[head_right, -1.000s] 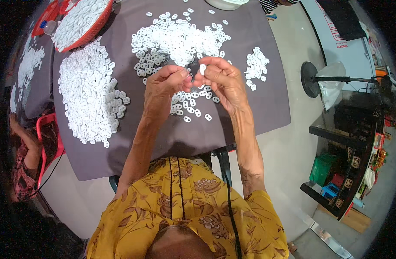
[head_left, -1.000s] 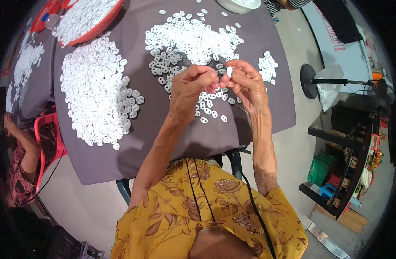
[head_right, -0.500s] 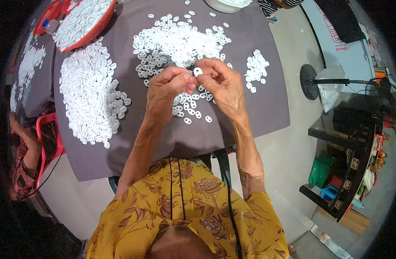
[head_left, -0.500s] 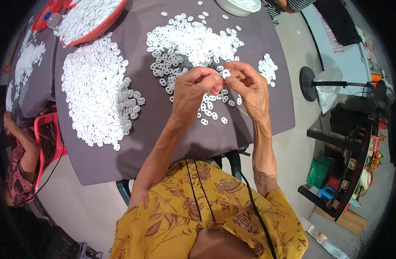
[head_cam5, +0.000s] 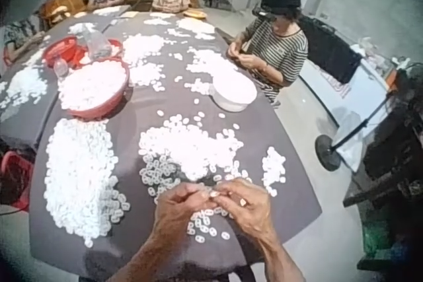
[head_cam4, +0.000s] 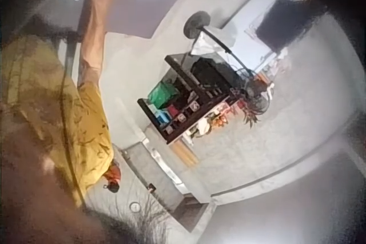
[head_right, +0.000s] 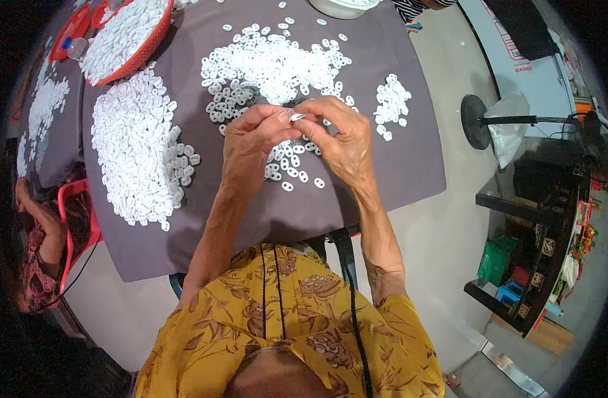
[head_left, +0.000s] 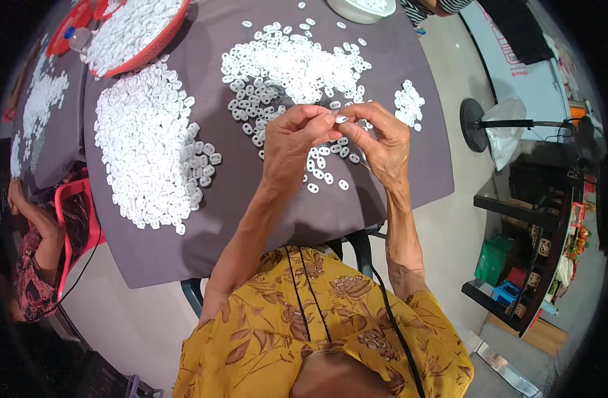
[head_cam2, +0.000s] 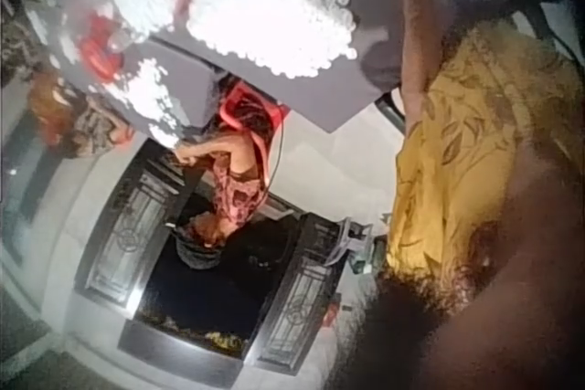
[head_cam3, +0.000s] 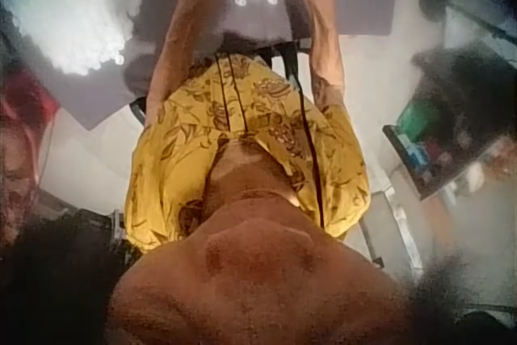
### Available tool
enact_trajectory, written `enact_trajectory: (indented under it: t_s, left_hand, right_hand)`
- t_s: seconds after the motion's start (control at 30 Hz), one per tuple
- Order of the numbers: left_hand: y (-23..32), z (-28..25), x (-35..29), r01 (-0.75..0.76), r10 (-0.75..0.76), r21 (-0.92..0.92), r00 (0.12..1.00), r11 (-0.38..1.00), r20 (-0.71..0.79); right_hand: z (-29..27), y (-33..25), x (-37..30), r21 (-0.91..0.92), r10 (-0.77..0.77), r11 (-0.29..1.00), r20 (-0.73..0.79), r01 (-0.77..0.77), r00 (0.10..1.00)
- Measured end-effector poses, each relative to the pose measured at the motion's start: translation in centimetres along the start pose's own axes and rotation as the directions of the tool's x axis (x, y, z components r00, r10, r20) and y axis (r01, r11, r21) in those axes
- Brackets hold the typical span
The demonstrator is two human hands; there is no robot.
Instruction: The person inspects and sorts small white plastic components on a table by hand.
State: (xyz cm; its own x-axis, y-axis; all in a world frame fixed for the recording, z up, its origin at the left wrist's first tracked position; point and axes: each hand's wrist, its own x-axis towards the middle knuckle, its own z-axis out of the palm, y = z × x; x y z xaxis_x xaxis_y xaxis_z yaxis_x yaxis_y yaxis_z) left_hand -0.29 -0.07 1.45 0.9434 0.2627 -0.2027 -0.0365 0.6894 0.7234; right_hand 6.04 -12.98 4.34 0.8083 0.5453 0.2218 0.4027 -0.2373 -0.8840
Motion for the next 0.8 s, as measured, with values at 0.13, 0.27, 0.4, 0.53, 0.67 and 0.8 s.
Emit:
enact_trajectory:
  t_s: [0.13,0.27,0.4,0.53,0.67,0.8]
  left_hand:
    - [0.3,0.1,-0.3,0.017,-0.018,0.019,1.000,1.000,0.019]
    - [-0.1,0.4,-0.3,-0.031,0.030,0.044,0.999,0.999,0.018]
    - [-0.3,0.3,-0.4,-0.073,0.073,0.062,0.997,0.995,0.002]
    - [-0.4,0.0,-0.3,-0.006,0.005,0.019,1.000,1.000,0.007]
    - [-0.5,0.0,-0.2,0.022,-0.022,0.024,1.000,0.999,0.005]
    - [-0.7,-0.1,0.0,0.013,-0.014,0.037,1.000,0.999,0.014]
  right_hand:
    - [0.0,0.4,-0.1,-0.069,-0.052,0.996,-0.058,0.048,0.997]
    - [0.2,0.2,-0.2,-0.354,-0.250,0.916,-0.129,0.191,0.960]
    - [0.3,-0.1,-0.1,-0.406,-0.306,0.873,-0.028,0.269,0.952]
    - [0.0,0.0,-0.3,-0.240,-0.216,0.950,-0.031,0.202,0.976]
    - [0.0,-0.3,-0.4,-0.179,-0.101,0.979,-0.013,0.097,0.995]
    - [0.3,-0.4,-0.4,-0.206,-0.036,0.978,-0.036,0.028,0.999]
